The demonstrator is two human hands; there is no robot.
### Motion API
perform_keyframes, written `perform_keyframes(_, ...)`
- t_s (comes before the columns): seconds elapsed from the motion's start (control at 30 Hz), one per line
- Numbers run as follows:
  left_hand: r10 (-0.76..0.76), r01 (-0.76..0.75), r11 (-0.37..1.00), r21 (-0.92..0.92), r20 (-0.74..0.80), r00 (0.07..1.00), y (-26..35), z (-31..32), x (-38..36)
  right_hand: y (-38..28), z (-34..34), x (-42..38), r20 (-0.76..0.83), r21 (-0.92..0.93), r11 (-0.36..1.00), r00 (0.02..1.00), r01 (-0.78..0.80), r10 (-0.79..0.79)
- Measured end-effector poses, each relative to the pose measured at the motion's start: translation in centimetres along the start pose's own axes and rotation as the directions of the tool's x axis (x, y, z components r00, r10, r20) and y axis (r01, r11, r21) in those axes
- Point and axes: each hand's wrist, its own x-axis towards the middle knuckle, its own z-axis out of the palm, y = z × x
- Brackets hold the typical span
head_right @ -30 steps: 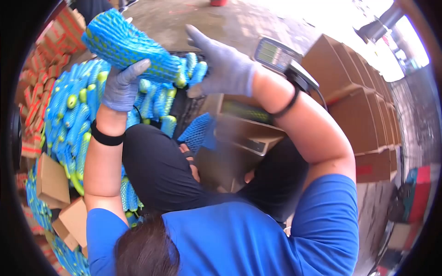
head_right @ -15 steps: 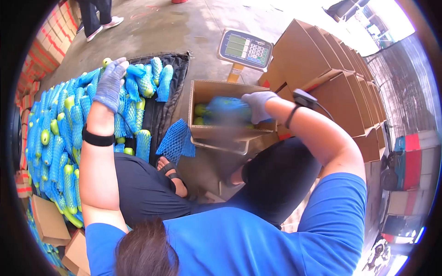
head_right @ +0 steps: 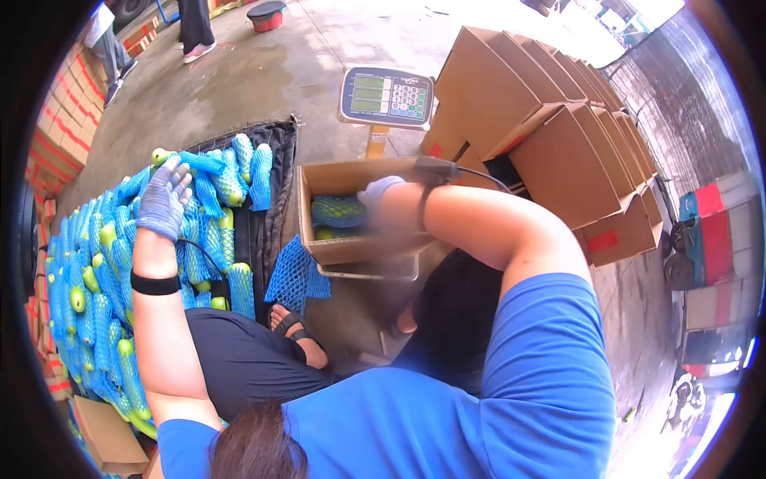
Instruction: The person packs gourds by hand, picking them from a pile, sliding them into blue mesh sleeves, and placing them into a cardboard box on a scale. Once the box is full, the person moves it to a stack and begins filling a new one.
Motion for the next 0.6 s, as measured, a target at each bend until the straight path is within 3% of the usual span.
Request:
perform_keyframes(0.03, 0.0, 0.0, 1.0, 0.005, 0.0, 1.0, 0.9, -0.2, -0.9, -0.7, -1.9, -3.1, -0.001, 0.005, 1.0, 1.0, 0.002, -0.002)
perform_keyframes(0.1, -0.018, 0.047, 0.943, -0.33, 0.091, 0.996, 3.7, -0.8, -3.5, -1.8, -4.0, -8.1, -0.048, 0.102, 0.992, 0.997, 0.072, -0.068)
perform_keyframes(0.13, -0.017, 0.045, 0.946, -0.322, 0.09, 0.996, 4.8, -1.6, -4.9, -2.3, -4.4, -10.1, -0.053, 0.109, 0.991, 0.996, 0.077, -0.071)
perform_keyframes(0.2, 0.123, 0.048, 0.911, -0.409, 0.383, 0.916, 6.6, -4.2, -7.5, -2.6, -4.4, -12.9, -0.319, 0.192, 0.947, 0.929, 0.256, -0.187)
perform_keyframes(0.23, 0.124, 0.044, 0.913, -0.405, 0.38, 0.917, 7.3, -5.3, -8.8, -2.5, -3.9, -13.1, -0.323, 0.192, 0.946, 0.927, 0.261, -0.19)
perform_keyframes(0.3, 0.328, -0.103, 0.911, -0.4, 0.547, 0.77, 7.7, -8.1, -11.3, -2.3, -2.9, -13.1, -0.355, 0.09, 0.939, 0.891, 0.333, -0.282)
perform_keyframes(0.33, 0.326, -0.107, 0.911, -0.399, 0.535, 0.779, 7.0, -10.3, -12.2, -2.3, -4.3, -14.1, -0.217, 0.008, 0.947, 0.925, 0.321, -0.312)
perform_keyframes(0.4, 0.382, -0.202, 0.889, -0.41, 0.421, 0.823, 4.4, -16.0, -13.7, -1.9, -5.1, -14.7, -0.224, 0.087, 0.938, 0.924, 0.336, -0.31)
perform_keyframes(0.43, 0.335, -0.212, 0.895, -0.391, 0.279, 0.9, 2.2, -18.9, -14.4, -1.7, -5.0, -14.5, -0.23, 0.171, 0.926, 0.928, 0.336, -0.294)
perform_keyframes(0.47, 0.324, -0.213, 0.899, -0.384, 0.253, 0.912, -0.3, -19.8, -15.9, -1.8, -4.6, -14.3, -0.28, 0.144, 0.926, 0.912, 0.349, -0.3)
perform_keyframes(0.53, 0.231, -0.107, 0.884, -0.456, 0.225, 0.947, -6.5, -22.7, -17.4, -1.3, -4.1, -14.2, -0.219, 0.163, 0.921, 0.923, 0.353, -0.315)
perform_keyframes(0.57, 0.113, -0.055, 0.875, -0.481, 0.092, 0.989, -9.4, -22.4, -19.2, -1.0, -4.0, -13.9, -0.16, 0.181, 0.924, 0.937, 0.337, -0.31)
perform_keyframes(0.6, -0.001, -0.047, 0.938, -0.343, -0.138, 0.99, -12.3, -22.0, -20.3, -0.9, -3.5, -13.9, -0.202, 0.178, 0.916, 0.924, 0.361, -0.325)
